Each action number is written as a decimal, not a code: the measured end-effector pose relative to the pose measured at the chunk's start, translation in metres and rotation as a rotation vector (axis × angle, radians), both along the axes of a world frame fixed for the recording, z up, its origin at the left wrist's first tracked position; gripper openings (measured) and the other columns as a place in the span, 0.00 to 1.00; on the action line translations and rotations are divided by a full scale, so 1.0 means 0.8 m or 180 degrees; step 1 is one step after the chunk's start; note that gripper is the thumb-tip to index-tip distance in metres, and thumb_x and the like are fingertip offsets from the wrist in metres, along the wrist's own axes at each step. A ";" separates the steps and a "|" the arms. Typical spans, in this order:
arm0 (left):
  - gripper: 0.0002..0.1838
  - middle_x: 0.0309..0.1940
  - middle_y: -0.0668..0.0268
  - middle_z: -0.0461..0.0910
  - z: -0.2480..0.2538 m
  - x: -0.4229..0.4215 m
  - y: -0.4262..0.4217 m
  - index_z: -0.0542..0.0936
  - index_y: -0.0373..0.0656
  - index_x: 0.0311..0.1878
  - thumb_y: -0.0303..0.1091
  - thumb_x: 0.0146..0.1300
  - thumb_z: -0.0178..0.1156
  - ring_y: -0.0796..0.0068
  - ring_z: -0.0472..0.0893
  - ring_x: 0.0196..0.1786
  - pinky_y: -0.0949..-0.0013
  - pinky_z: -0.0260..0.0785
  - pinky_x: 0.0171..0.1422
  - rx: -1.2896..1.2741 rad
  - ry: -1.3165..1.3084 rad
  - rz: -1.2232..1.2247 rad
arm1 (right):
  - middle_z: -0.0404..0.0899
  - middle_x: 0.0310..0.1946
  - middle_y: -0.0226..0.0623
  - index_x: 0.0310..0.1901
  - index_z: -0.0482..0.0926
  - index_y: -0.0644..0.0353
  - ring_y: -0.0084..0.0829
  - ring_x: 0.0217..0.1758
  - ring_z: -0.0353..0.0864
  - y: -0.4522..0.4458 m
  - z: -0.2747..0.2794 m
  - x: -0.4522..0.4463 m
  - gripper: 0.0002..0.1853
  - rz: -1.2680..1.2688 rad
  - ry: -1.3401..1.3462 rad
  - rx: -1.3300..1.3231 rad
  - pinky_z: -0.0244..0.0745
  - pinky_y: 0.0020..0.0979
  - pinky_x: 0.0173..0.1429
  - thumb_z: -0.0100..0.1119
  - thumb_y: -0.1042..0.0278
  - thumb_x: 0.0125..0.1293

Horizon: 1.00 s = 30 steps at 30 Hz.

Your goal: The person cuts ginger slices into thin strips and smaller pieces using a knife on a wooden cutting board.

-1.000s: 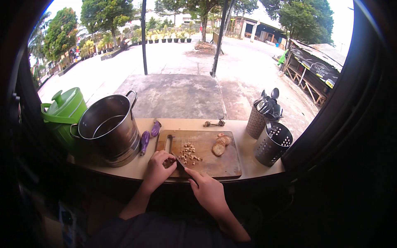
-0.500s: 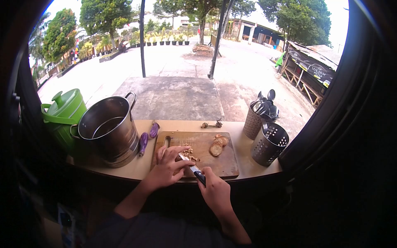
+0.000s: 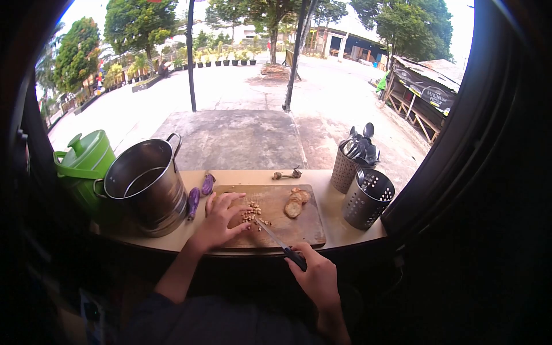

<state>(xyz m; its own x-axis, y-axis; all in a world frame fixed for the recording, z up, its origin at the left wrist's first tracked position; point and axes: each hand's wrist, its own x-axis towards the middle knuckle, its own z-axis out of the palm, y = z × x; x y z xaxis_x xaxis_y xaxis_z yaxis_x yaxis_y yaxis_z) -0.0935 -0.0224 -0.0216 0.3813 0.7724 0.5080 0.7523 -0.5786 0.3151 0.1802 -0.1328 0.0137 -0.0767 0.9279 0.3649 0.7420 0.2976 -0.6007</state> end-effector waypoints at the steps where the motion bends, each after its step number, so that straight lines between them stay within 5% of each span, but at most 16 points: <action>1: 0.18 0.70 0.63 0.74 0.003 -0.001 0.001 0.85 0.54 0.58 0.43 0.66 0.67 0.59 0.68 0.76 0.40 0.42 0.84 0.0045 -0.0191 -0.0034 | 0.88 0.34 0.39 0.48 0.81 0.54 0.43 0.39 0.90 0.002 0.000 0.004 0.15 0.0094 0.0028 -0.0044 0.82 0.38 0.40 0.74 0.62 0.64; 5: 0.08 0.53 0.65 0.83 0.011 0.001 0.006 0.87 0.46 0.46 0.27 0.65 0.64 0.61 0.78 0.62 0.55 0.61 0.73 0.0637 -0.1280 -0.0224 | 0.89 0.36 0.40 0.48 0.86 0.57 0.36 0.36 0.90 0.020 -0.008 0.008 0.15 0.0623 0.0416 -0.0019 0.82 0.32 0.41 0.78 0.66 0.61; 11: 0.09 0.49 0.62 0.84 0.006 -0.002 0.009 0.86 0.44 0.45 0.23 0.64 0.63 0.59 0.80 0.58 0.58 0.68 0.68 0.0731 -0.1620 -0.0093 | 0.89 0.41 0.44 0.50 0.87 0.58 0.37 0.43 0.90 0.065 -0.011 -0.004 0.15 0.0954 0.0085 0.0024 0.81 0.31 0.46 0.76 0.67 0.62; 22: 0.10 0.51 0.60 0.84 0.000 -0.004 0.007 0.85 0.44 0.47 0.24 0.63 0.65 0.57 0.80 0.60 0.56 0.68 0.70 0.0429 -0.1451 -0.0185 | 0.89 0.41 0.43 0.48 0.86 0.58 0.44 0.43 0.89 0.113 -0.031 -0.015 0.14 0.0326 0.0113 0.0424 0.81 0.37 0.45 0.74 0.63 0.64; 30: 0.18 0.61 0.62 0.80 0.011 0.012 0.009 0.84 0.49 0.56 0.32 0.62 0.67 0.56 0.76 0.66 0.52 0.63 0.74 0.0648 -0.0479 -0.0231 | 0.85 0.30 0.35 0.48 0.86 0.61 0.25 0.30 0.82 0.118 -0.048 -0.008 0.12 0.0260 0.0993 0.0364 0.75 0.28 0.37 0.73 0.67 0.66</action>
<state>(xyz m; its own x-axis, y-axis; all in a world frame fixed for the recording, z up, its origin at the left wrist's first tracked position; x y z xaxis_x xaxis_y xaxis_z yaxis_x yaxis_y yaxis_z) -0.0838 -0.0149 -0.0130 0.3405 0.6217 0.7054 0.6599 -0.6924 0.2917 0.1740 -0.0384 -0.0245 -0.0174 0.8749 0.4839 0.4987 0.4271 -0.7543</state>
